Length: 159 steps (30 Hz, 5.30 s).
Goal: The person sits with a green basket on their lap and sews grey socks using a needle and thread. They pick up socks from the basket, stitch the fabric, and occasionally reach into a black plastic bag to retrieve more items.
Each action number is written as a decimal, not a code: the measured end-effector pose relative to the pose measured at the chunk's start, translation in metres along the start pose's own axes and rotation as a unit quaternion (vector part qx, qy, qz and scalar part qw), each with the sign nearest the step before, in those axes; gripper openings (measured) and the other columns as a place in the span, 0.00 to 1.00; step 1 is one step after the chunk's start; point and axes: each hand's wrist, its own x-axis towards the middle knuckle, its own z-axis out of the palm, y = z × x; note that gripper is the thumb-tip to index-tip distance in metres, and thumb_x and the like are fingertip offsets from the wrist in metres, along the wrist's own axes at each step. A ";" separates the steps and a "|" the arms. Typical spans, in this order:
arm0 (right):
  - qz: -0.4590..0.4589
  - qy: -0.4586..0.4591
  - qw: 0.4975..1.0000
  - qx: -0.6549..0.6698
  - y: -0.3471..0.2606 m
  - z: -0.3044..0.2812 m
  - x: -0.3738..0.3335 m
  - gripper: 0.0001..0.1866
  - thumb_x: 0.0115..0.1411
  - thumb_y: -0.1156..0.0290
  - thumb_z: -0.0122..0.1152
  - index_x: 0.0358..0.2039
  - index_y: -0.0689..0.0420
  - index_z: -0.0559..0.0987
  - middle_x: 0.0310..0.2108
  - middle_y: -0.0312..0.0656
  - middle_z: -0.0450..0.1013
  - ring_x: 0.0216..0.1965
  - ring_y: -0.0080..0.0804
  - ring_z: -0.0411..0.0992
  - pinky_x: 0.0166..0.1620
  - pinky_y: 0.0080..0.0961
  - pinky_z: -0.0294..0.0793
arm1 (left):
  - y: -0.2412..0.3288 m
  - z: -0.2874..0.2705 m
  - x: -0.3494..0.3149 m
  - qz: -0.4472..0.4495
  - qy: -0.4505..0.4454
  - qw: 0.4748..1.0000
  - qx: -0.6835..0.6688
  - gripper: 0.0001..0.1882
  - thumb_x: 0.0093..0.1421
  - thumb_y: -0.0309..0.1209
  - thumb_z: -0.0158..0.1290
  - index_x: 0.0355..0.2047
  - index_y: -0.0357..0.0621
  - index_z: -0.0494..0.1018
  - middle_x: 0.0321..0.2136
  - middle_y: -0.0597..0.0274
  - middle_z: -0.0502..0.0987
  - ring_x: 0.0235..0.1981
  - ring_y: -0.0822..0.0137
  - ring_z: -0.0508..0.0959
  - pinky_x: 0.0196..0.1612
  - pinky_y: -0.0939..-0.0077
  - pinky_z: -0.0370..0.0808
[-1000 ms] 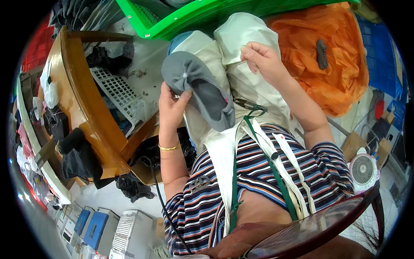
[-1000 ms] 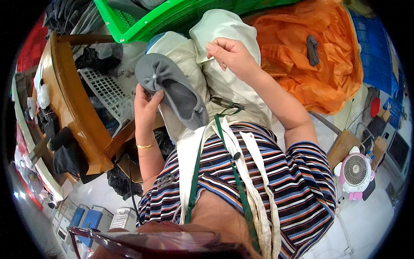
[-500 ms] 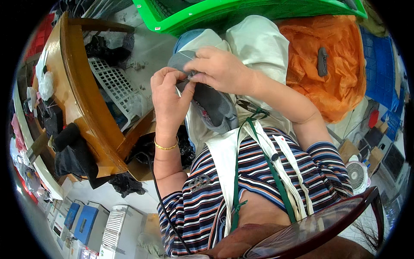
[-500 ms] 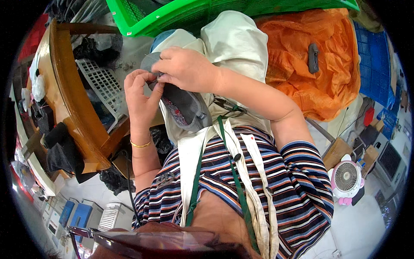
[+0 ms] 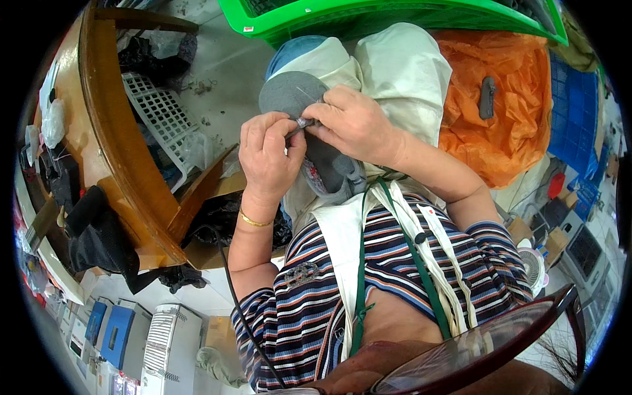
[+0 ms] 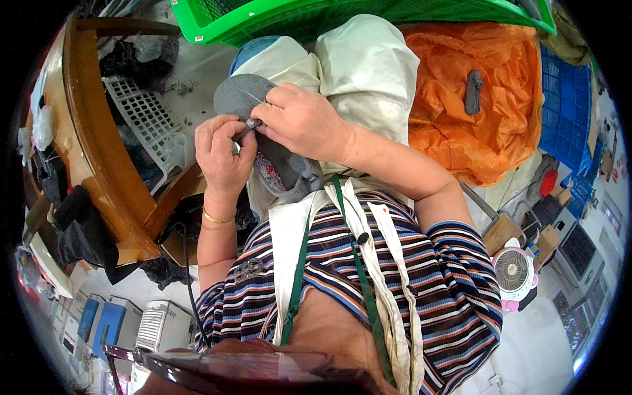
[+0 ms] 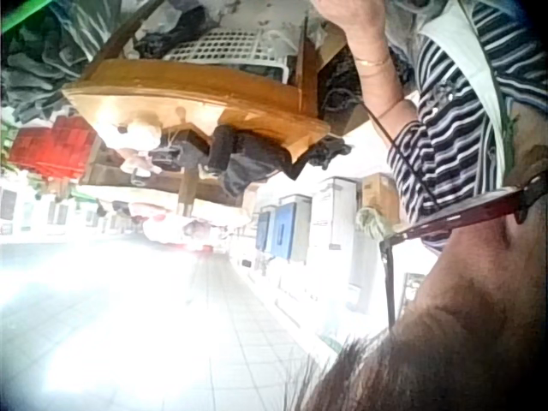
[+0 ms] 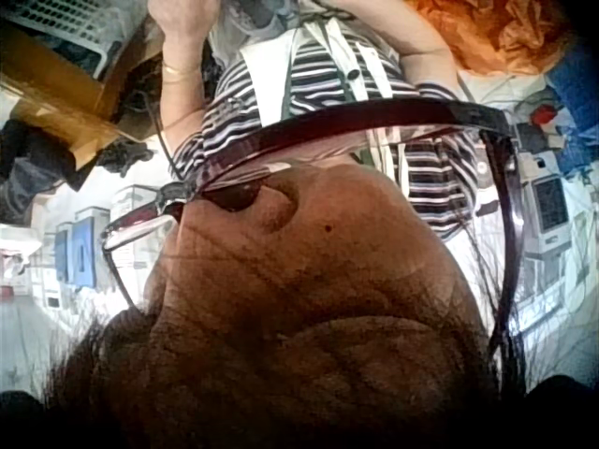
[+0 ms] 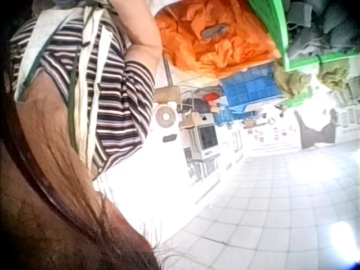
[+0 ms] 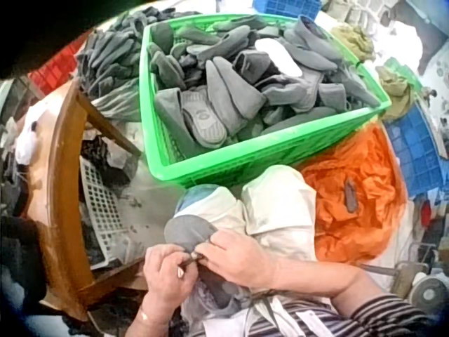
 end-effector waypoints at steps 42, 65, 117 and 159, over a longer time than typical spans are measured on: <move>0.004 -0.071 0.959 -0.275 0.061 -0.049 -0.033 0.15 0.54 0.60 0.67 0.19 0.54 0.73 0.19 0.38 0.65 0.25 0.37 0.70 0.27 0.32 0.70 | -0.031 0.002 0.019 -0.510 -0.008 0.653 -0.559 0.06 0.63 0.31 0.57 0.33 0.44 0.71 0.20 0.62 0.77 0.14 0.75 0.72 0.17 0.86 0.67; 0.282 0.168 0.471 0.819 0.006 0.011 -0.005 0.15 0.70 0.61 0.49 0.28 0.55 0.70 0.22 0.33 0.63 0.26 0.26 0.62 0.44 0.31 0.67 | -0.029 0.010 0.025 -0.475 0.072 0.688 -0.544 0.07 0.60 0.23 0.57 0.37 0.46 0.72 0.25 0.70 0.75 0.18 0.80 0.71 0.19 0.90 0.64; 0.247 -0.083 0.908 0.327 -0.015 -0.044 -0.006 0.13 0.62 0.69 0.62 0.45 0.59 0.73 0.22 0.40 0.76 0.22 0.27 0.75 0.28 0.24 0.73 | -0.028 0.011 0.054 -0.421 -0.148 0.866 -0.226 0.11 0.55 0.29 0.59 0.32 0.30 0.77 0.20 0.65 0.77 0.19 0.78 0.75 0.24 0.82 0.72; 0.061 -0.021 0.992 -0.110 0.013 0.029 -0.006 0.07 0.55 0.72 0.55 0.32 0.58 0.68 0.18 0.42 0.72 0.21 0.41 0.76 0.21 0.35 0.72 | -0.021 0.002 0.049 -0.501 -0.133 0.768 -0.377 0.06 0.60 0.28 0.56 0.33 0.36 0.76 0.22 0.67 0.77 0.18 0.79 0.75 0.22 0.87 0.70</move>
